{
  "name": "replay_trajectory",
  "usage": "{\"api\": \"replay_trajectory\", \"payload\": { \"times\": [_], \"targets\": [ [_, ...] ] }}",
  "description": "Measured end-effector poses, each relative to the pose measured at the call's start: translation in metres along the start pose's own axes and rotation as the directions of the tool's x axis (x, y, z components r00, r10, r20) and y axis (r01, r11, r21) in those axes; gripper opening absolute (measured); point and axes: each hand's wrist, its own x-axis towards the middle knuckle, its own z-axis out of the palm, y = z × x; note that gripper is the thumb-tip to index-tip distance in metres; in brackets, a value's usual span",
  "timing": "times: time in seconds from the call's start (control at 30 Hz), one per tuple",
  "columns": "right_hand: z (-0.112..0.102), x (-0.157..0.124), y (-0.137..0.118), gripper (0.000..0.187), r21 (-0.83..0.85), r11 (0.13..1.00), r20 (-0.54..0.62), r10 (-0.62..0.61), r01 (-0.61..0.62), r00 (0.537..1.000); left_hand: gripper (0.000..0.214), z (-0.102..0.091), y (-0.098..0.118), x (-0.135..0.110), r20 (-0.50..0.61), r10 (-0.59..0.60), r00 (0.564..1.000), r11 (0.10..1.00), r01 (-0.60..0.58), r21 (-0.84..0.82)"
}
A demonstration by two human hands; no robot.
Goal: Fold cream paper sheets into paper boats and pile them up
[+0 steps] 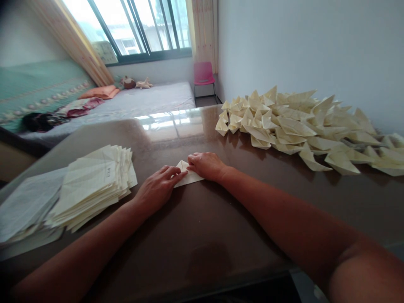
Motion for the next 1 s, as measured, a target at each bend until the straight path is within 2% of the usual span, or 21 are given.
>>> {"api": "replay_trajectory", "payload": {
  "times": [0.33,0.47,0.53,0.7,0.83,1.0],
  "targets": [
    [-0.002,-0.002,-0.002,0.025,0.014,0.999,-0.022,0.039,-0.038,0.999,0.039,-0.009,0.009,0.002,0.105,-0.036,0.994,0.994,0.025,0.109],
    [-0.017,-0.013,-0.017,0.019,-0.143,0.986,-0.061,-0.092,0.082,0.994,0.038,-0.008,0.008,0.002,0.102,-0.04,0.994,0.993,0.027,0.118],
    [-0.025,-0.02,-0.029,0.019,-0.18,0.973,0.013,-0.147,0.147,0.989,0.037,-0.008,0.008,0.002,0.095,-0.041,0.995,0.992,0.029,0.12],
    [-0.032,-0.033,-0.05,0.028,-0.195,0.977,0.201,-0.049,0.089,0.978,0.036,-0.007,0.008,0.002,0.102,-0.06,0.993,0.99,0.046,0.13],
    [-0.027,-0.035,-0.053,0.034,-0.217,0.97,0.262,-0.049,0.109,0.964,0.035,-0.009,0.009,0.003,0.139,-0.075,0.987,0.988,0.055,0.141],
    [-0.027,-0.037,-0.056,0.036,-0.255,0.964,0.276,-0.004,0.078,0.961,0.037,-0.012,0.01,0.003,0.177,-0.09,0.98,0.984,0.061,0.167]
  ]
}}
